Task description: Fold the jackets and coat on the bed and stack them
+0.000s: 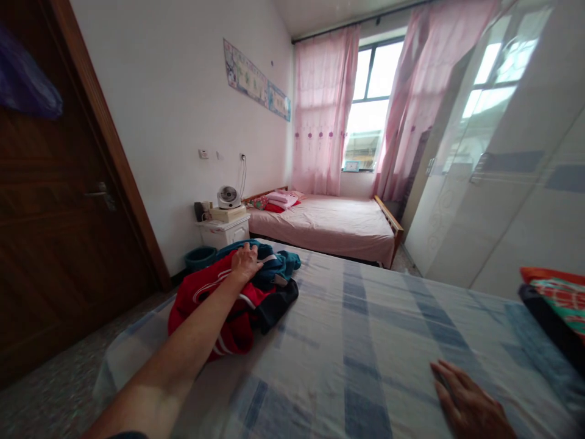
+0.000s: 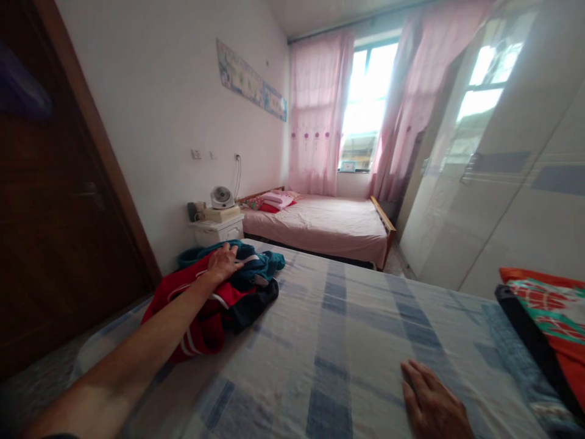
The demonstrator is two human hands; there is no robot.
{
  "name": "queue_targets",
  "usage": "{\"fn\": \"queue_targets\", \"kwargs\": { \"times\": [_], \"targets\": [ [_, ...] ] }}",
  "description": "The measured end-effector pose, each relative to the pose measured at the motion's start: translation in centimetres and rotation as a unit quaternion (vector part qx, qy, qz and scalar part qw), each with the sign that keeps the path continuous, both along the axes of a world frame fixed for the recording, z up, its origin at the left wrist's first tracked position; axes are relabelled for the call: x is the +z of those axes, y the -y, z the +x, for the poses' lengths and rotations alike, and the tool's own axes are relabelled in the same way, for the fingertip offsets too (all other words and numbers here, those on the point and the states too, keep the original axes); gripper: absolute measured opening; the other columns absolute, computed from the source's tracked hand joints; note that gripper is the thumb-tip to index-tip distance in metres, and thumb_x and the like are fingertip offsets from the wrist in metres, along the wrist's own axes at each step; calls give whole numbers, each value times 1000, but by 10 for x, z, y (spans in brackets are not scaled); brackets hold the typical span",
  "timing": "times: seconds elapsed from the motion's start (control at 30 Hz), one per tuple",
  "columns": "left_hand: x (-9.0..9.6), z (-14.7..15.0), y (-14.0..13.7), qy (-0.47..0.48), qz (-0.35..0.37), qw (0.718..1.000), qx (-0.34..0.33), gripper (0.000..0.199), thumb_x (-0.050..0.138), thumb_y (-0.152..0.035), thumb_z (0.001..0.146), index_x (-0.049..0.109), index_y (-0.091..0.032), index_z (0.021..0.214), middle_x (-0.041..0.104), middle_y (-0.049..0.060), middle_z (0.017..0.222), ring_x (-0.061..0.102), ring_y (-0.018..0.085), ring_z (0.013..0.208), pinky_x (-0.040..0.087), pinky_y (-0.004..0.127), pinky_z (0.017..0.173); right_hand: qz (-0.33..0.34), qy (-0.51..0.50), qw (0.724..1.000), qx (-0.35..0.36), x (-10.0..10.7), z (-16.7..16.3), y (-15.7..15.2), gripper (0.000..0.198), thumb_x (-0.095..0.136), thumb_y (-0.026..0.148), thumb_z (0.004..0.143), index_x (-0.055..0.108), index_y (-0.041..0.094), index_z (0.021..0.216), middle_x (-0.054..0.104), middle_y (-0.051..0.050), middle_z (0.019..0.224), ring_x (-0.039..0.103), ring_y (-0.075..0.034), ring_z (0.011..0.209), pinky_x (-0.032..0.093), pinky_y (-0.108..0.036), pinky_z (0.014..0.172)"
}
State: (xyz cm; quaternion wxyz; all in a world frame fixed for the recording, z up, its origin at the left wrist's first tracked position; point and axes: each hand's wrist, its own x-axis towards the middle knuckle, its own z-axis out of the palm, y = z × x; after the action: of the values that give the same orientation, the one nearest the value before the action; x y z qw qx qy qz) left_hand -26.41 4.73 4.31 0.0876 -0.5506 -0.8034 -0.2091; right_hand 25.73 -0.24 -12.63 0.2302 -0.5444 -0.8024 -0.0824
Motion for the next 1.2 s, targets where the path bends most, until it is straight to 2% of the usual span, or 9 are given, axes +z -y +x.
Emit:
{"fn": "queue_targets", "kwargs": {
  "times": [0.37,0.5,0.63,0.77,0.93,1.0,1.07,1.13,1.2],
  "targets": [
    [-9,-9,-9,98,62,989,88,40,58,-29,85,50,-15,121,48,12,129,50,26,114,43,49,93,-31,-12,999,-40,7,-11,6,45,32,35,84,64,18,111,60,-10,122,56,-24,113,45,-42,94],
    [8,-9,-8,214,69,973,55,30,57,-30,86,56,-15,112,57,8,115,58,21,100,49,42,84,-32,-19,998,-52,6,-11,6,45,32,35,84,64,19,111,60,-10,122,56,-23,112,45,-40,94],
    [45,22,0,346,112,930,-56,26,53,-30,88,57,-12,106,63,5,93,61,14,74,51,30,65,-31,-20,998,-46,5,-12,5,45,32,35,84,64,18,112,61,-10,121,56,-23,113,45,-41,94],
    [60,92,45,420,159,866,-218,32,52,-26,80,54,-14,109,64,2,87,60,12,68,48,22,62,-42,-24,998,-47,6,-11,6,47,29,37,85,63,19,113,60,-10,122,55,-23,114,45,-41,93],
    [14,185,124,358,-22,760,-542,23,61,-9,67,61,-14,89,61,3,88,60,13,74,48,20,65,-51,-17,997,-51,12,-12,9,44,31,35,86,60,19,116,57,-10,126,54,-23,114,42,-42,94],
    [-10,203,146,286,-127,688,-655,26,59,-9,73,63,-15,99,61,7,103,62,17,87,49,21,74,-54,-10,997,-52,14,-14,11,43,32,34,87,59,19,116,57,-10,126,53,-23,115,41,-42,95],
    [-26,207,161,223,-194,651,-699,27,52,-13,83,63,-17,107,63,8,108,63,19,96,49,23,81,-61,-5,997,-52,16,-15,13,42,32,33,88,57,19,118,56,-10,127,52,-23,116,40,-42,96],
    [-31,198,171,189,-217,671,-683,26,47,-17,87,64,-20,106,67,6,102,65,19,93,50,23,80,-65,-5,997,-52,16,-16,14,42,32,33,88,57,19,119,56,-10,127,52,-23,116,40,-41,96],
    [-27,178,175,213,-183,734,-618,23,47,-18,86,65,-22,100,69,4,97,65,17,87,50,21,76,-64,-11,997,-50,16,-15,14,41,32,32,88,57,19,118,56,-10,127,52,-23,117,40,-41,97]
  ]
}}
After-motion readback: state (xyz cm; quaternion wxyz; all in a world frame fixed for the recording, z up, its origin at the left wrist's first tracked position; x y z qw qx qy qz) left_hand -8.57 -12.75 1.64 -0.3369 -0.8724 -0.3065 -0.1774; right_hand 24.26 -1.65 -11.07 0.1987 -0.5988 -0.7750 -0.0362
